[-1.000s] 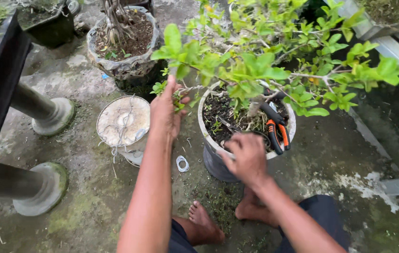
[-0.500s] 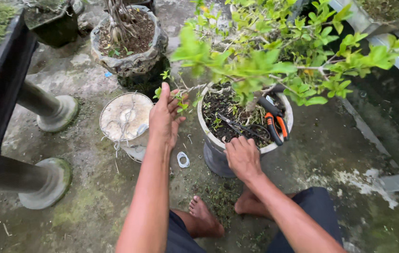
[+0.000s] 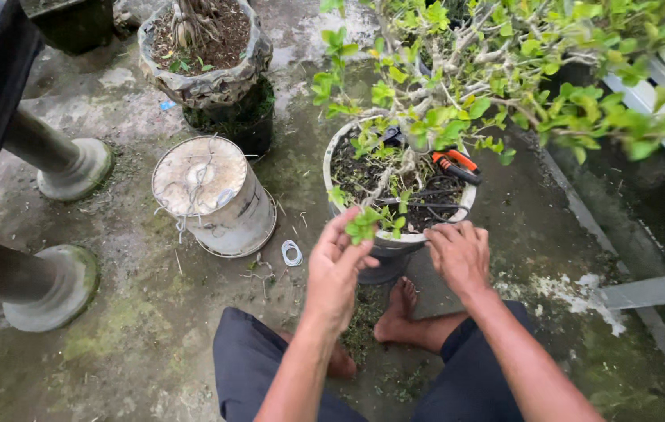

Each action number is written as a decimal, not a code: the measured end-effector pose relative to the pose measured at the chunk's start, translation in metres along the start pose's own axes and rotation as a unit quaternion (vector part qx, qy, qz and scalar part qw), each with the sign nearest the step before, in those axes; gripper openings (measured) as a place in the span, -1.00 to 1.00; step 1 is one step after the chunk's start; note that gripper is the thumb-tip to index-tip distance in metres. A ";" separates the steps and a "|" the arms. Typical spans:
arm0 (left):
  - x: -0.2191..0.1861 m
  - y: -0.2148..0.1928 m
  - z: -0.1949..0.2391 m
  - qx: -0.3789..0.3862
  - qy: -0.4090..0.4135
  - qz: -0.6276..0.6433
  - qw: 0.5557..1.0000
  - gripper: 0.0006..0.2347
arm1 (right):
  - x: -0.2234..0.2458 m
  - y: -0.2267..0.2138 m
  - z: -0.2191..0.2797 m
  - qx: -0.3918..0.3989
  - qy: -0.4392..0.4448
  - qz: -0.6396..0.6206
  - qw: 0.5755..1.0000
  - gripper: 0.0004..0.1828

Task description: The person sits on the floor and wires a potted bonsai tree. They measure and cut lengths of wire, then wrap the wire around the branches to shape and secure them in place.

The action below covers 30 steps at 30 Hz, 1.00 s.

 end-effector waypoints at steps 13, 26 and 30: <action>0.048 0.013 -0.011 -0.086 -0.018 0.066 0.994 -0.60 | -0.014 0.005 0.013 0.022 0.030 0.036 0.999 -0.56; -0.017 -0.176 -0.054 -0.134 -0.133 -0.297 0.936 -0.71 | -0.032 0.017 0.038 0.074 0.099 0.092 0.988 -0.65; 0.039 -0.333 -0.072 -0.277 -0.105 -0.416 0.860 -0.71 | -0.026 0.013 0.045 0.048 0.124 0.073 0.989 -0.75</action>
Point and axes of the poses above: each hand's wrist, its own z-axis away from the middle knuckle, its own y-axis out of the palm, x = y × z, the point moved 1 cm from there along -z, towards the middle knuckle, and after that the axes turned 3 degrees about -x, right-handed, at the moved point
